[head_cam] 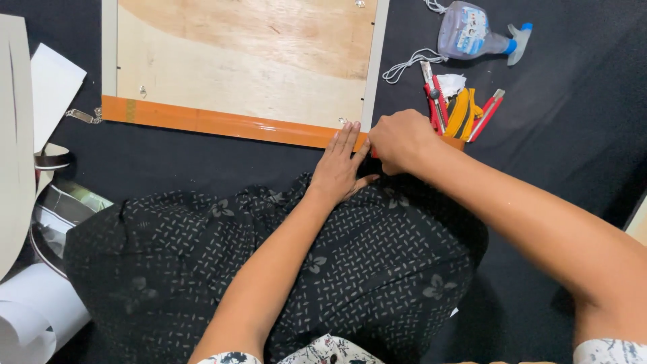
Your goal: Applying adhesive tape to the back edges of a picture frame to seal the backing board.
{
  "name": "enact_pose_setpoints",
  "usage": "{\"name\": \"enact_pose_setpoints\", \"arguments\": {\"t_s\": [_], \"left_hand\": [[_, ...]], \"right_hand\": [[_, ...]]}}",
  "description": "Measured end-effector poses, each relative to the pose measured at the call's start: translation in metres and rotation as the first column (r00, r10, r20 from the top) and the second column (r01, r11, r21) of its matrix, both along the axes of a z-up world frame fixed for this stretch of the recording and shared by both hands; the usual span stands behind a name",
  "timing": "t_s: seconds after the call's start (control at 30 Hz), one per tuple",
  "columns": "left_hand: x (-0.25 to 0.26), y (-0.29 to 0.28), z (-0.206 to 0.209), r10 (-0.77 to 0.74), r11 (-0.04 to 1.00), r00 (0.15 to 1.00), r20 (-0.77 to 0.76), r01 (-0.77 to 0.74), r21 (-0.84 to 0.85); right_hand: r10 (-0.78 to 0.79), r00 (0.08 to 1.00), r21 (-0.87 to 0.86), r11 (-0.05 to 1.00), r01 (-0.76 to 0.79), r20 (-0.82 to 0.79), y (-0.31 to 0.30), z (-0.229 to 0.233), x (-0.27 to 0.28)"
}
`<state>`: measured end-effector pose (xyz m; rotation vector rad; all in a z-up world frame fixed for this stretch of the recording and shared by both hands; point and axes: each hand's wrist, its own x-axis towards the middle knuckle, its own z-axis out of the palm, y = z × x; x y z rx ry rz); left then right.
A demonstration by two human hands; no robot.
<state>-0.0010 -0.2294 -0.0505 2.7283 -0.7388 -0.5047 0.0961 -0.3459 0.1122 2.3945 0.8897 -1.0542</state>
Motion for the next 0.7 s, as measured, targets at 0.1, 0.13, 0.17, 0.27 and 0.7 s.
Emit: {"name": "enact_pose_setpoints", "arguments": {"t_s": [0.1,0.13,0.17,0.27,0.7], "left_hand": [[0.0,0.001,0.002,0.001,1.0,1.0,-0.01,-0.001,0.006],[0.001,0.001,0.004,0.002,1.0,1.0,-0.023,-0.001,0.013],[0.001,0.0,0.005,0.002,1.0,0.999,-0.036,-0.002,0.02],[0.001,-0.002,0.001,0.007,0.999,1.0,-0.011,-0.006,0.047],[0.0,0.001,0.004,0.051,0.999,0.999,0.0,-0.051,-0.006]], "right_hand": [[0.001,1.0,0.019,1.0,-0.002,0.017,0.004,-0.003,0.0],[-0.001,1.0,0.011,1.0,0.001,0.013,0.006,-0.004,0.0],[-0.004,1.0,0.002,1.0,0.004,0.01,0.007,-0.005,0.0],[-0.018,1.0,-0.02,1.0,0.018,-0.006,0.013,-0.007,0.003],[-0.104,0.994,-0.138,0.986,0.098,-0.033,0.048,0.0,0.004]]}}
